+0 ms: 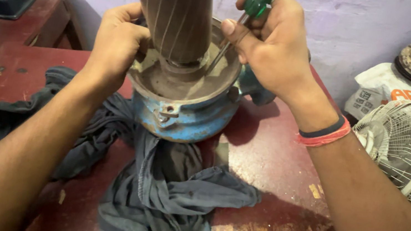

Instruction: The person uses a screwdriver to scrape and clean the gap between the rotor and stator of an electric motor held in a bench vise. The person rotates the motor and continues scraping around the circumference.

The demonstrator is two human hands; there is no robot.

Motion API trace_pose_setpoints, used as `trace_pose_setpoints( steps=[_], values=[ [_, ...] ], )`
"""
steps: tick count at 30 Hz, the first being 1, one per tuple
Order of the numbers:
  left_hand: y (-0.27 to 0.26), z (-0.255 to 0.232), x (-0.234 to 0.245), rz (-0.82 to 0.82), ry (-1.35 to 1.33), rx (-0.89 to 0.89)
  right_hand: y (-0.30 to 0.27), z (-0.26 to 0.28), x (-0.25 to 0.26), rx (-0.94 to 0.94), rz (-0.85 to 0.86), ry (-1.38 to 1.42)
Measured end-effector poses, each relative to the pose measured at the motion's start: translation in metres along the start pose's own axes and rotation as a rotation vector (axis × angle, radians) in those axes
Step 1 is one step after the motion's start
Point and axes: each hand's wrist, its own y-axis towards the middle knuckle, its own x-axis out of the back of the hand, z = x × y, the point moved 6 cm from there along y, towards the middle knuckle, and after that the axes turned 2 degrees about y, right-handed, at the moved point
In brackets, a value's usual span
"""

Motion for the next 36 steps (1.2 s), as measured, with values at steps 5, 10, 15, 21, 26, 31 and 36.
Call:
trace_pose_setpoints(
  steps=[5,10,15,21,26,31,36],
  values=[
    [-0.001,-0.001,-0.001,0.001,-0.014,0.002,-0.002,0.0,0.003,-0.005,0.009,0.026],
    [-0.001,0.002,0.0,-0.002,0.006,-0.019,0.001,-0.003,0.007,-0.011,-0.071,0.108],
    [0.0,0.002,-0.002,0.006,0.005,-0.02,-0.001,-0.007,0.014,-0.01,-0.118,0.137],
    [-0.001,0.001,-0.002,-0.011,0.027,0.005,0.001,-0.005,0.014,0.01,-0.088,0.096],
    [-0.001,0.001,-0.003,0.003,0.001,-0.015,0.001,-0.004,0.011,0.025,-0.04,0.125],
    [-0.001,0.001,-0.002,0.007,0.0,-0.023,0.001,-0.004,0.009,0.006,-0.049,0.095],
    [-0.001,0.0,-0.002,0.011,-0.013,-0.022,0.001,-0.004,0.006,0.004,-0.04,0.092]
  ],
)
